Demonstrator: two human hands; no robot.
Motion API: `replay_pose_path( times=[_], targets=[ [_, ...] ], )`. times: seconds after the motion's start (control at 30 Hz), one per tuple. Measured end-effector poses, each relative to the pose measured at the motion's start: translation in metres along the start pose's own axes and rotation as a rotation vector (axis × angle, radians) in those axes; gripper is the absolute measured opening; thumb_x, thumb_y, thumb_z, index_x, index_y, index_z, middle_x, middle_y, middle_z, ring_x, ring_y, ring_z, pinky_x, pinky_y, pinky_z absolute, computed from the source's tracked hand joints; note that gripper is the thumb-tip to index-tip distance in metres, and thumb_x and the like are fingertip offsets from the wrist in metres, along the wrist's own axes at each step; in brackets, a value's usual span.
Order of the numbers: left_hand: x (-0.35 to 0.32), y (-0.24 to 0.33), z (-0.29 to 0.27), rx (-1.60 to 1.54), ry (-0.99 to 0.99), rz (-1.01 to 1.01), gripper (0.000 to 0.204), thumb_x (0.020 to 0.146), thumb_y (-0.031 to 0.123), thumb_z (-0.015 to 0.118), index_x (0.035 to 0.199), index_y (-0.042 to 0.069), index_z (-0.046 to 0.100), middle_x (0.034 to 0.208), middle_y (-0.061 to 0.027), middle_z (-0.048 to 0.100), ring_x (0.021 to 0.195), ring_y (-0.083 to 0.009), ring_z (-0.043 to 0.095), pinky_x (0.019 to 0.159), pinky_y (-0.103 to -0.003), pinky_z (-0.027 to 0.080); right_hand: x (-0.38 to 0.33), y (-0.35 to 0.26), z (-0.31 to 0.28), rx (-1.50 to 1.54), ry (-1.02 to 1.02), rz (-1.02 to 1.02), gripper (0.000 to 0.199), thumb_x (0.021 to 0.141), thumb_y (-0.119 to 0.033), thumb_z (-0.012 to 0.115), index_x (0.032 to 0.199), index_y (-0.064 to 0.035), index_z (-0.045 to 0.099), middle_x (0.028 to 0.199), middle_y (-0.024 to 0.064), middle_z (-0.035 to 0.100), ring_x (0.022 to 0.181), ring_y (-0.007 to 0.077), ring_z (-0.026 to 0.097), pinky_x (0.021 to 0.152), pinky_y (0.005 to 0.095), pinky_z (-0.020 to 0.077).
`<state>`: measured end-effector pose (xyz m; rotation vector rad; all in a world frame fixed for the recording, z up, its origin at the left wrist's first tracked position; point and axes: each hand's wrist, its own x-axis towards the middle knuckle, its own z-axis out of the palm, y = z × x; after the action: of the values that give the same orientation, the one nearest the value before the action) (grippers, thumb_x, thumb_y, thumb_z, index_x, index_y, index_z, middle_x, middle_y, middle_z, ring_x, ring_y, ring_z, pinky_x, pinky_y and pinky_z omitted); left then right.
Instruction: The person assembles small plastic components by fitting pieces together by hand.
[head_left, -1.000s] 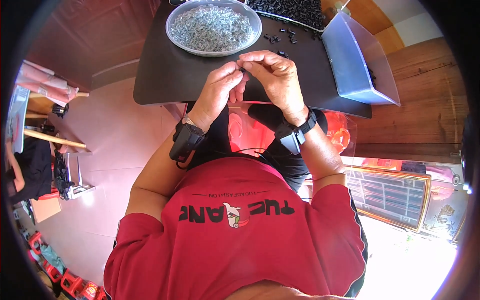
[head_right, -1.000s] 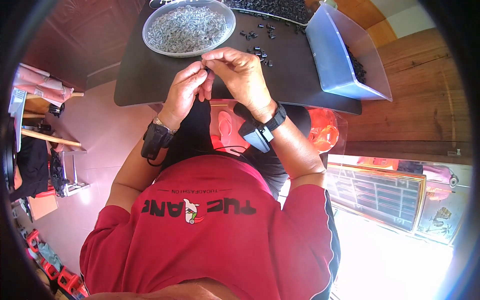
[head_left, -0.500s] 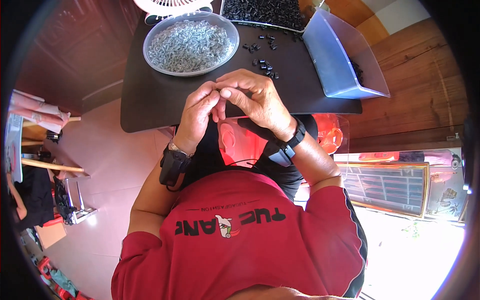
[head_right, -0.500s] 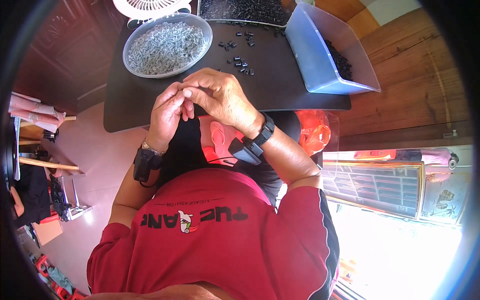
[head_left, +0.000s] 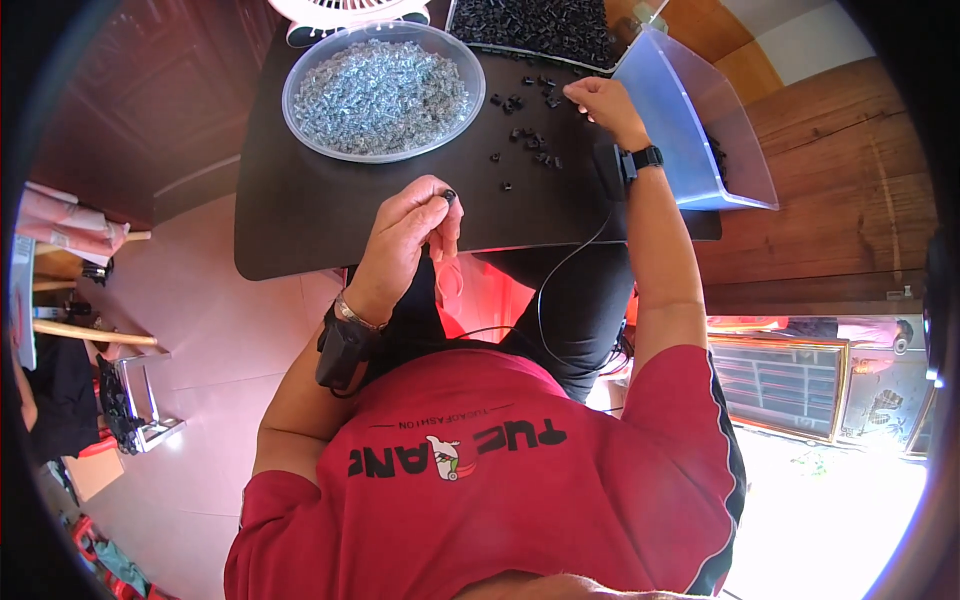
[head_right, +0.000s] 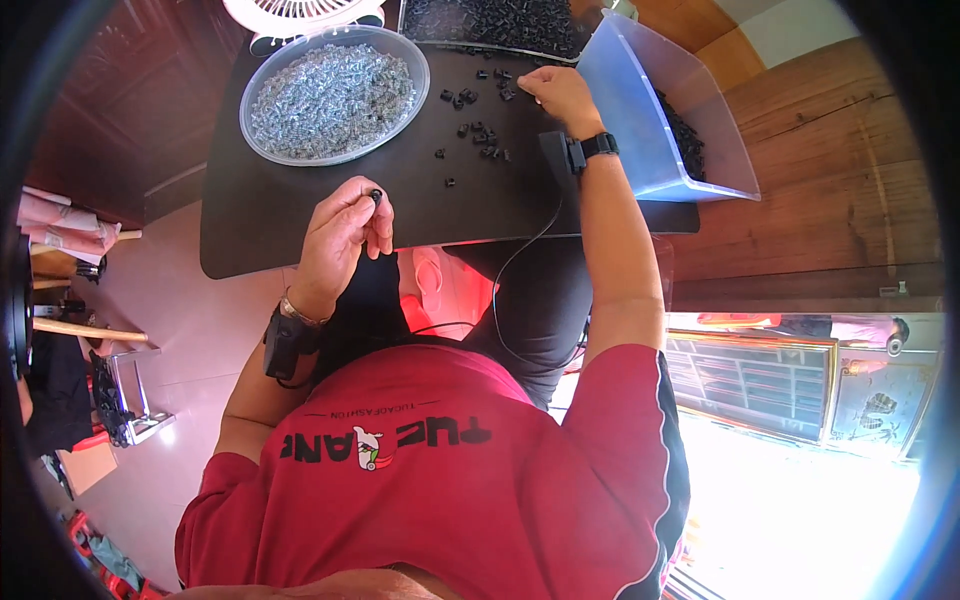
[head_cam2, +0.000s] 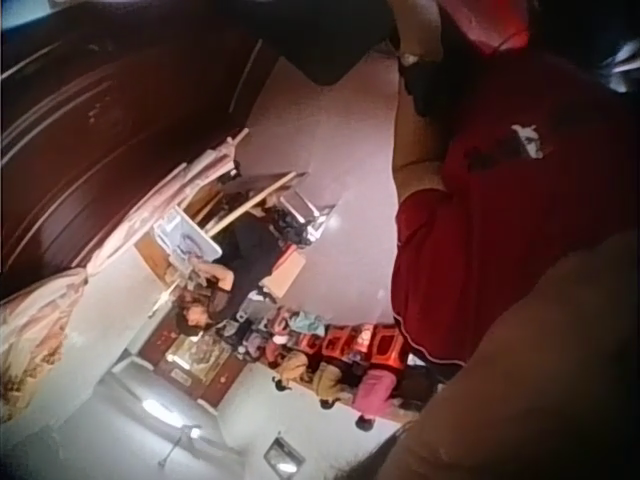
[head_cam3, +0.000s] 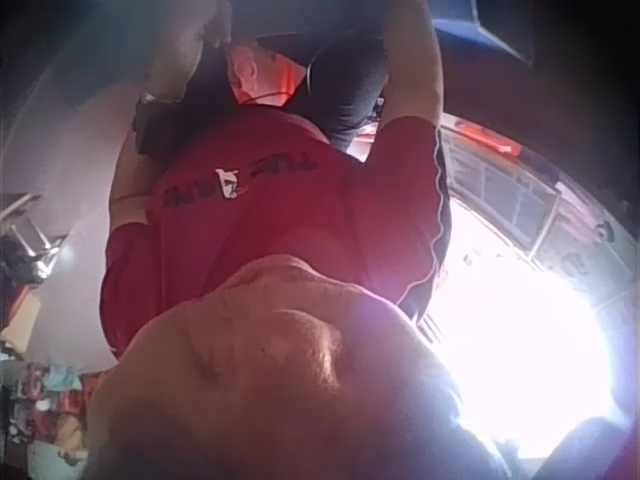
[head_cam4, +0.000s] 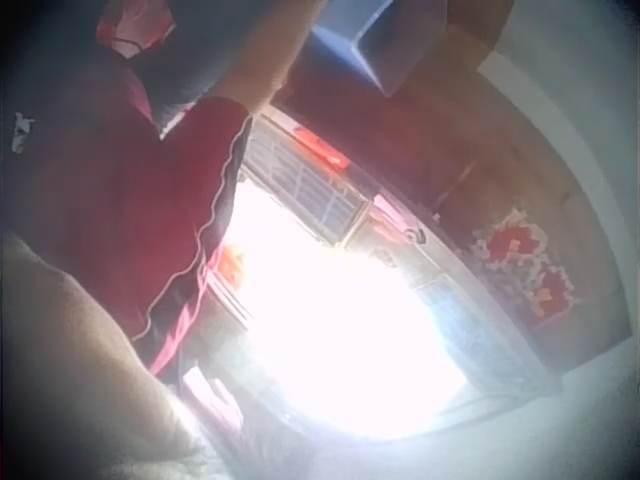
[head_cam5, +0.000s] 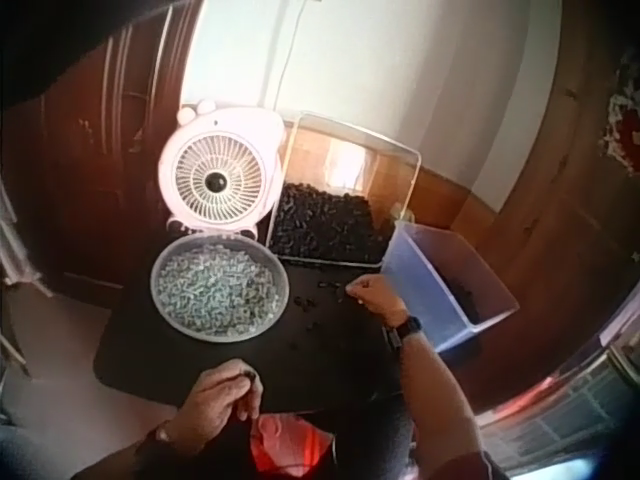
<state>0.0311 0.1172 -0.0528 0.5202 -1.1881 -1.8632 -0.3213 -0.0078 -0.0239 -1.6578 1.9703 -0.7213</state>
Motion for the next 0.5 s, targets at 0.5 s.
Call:
replay_pose_path(
  times=[0.5],
  targets=[
    [0.002,-0.002,0.0,0.06,-0.015,0.019,0.021,0.095,0.022,0.042,0.09,0.004,0.052,0.071,-0.0036,0.054,0.059,-0.0109,0.053,0.051,-0.021,0.037,-0.058,-0.05,0.012,0.218,-0.088,-0.193,0.018,0.08,-0.016,0.069,0.09,-0.0011,0.065,0.074,0.0025,0.064,0.067,0.0098,0.06,0.061,0.0228,0.0479]
  ],
)
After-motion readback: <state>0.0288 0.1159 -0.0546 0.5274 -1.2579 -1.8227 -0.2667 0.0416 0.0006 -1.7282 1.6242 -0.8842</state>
